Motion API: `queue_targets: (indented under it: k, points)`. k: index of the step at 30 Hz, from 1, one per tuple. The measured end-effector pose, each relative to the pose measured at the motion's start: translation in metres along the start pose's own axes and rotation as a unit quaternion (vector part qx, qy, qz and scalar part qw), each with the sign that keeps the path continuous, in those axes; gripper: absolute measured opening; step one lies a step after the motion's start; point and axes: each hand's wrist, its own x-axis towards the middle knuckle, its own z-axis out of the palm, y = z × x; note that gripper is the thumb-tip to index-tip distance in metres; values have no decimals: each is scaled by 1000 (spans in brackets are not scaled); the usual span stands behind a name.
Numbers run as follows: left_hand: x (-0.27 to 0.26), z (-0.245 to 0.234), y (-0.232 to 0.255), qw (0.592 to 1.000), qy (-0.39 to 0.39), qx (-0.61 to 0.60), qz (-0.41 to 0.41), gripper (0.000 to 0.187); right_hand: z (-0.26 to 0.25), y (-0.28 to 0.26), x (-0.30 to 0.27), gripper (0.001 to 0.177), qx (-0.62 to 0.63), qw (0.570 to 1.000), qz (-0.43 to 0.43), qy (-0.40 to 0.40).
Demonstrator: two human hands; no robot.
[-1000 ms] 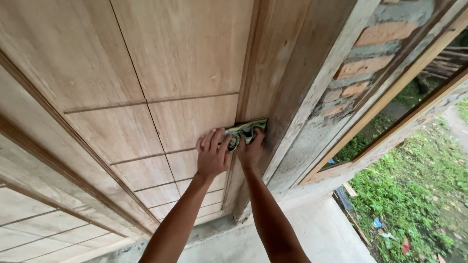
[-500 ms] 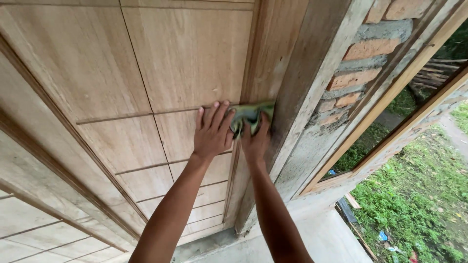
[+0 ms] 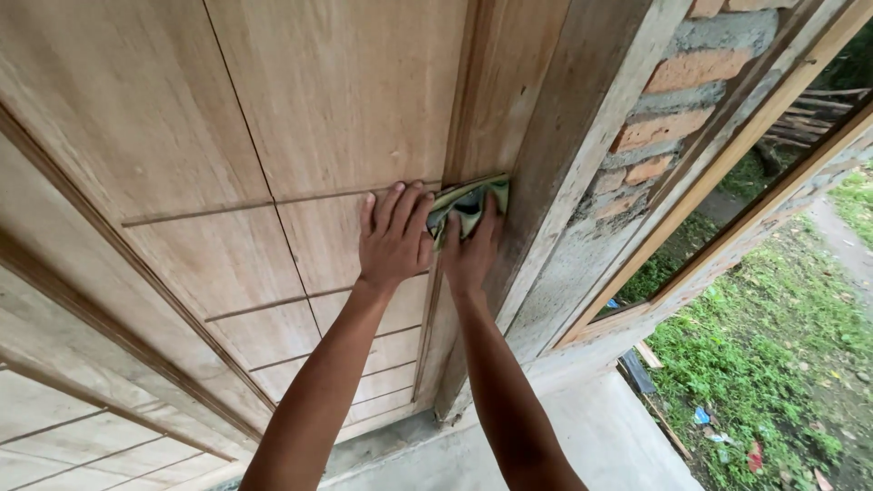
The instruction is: Sanding the wooden panels of a double door to prepare it for finishing.
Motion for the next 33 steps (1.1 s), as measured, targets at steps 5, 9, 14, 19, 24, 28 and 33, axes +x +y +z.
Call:
queue_targets:
  k: [5, 9, 14, 19, 24, 28, 33]
  points:
    - [1, 0, -1, 1000, -3, -8, -1, 47, -9, 34, -57, 75, -92, 993, -4, -72]
    - [-1, 7, -4, 1000, 13, 1, 10, 47, -2, 97, -146, 77, -159, 981, 19, -109]
    - [1, 4, -3, 1000, 24, 2, 16, 45, 13, 92, -120, 79, -140, 984, 56, -98]
    - [6, -1, 4, 1000, 25, -11, -1, 44, 2, 12, -10, 73, -61, 996, 13, -59]
    - [8, -8, 7, 999, 11, -41, -24, 39, -8, -35, 45, 74, -144, 978, -142, -42]
    - [10, -8, 7, 998, 12, -57, -27, 40, 5, 8, 10, 81, -130, 977, -149, -75]
    - [17, -10, 8, 997, 30, -63, -29, 39, 5, -6, 20, 92, -110, 982, -144, -51]
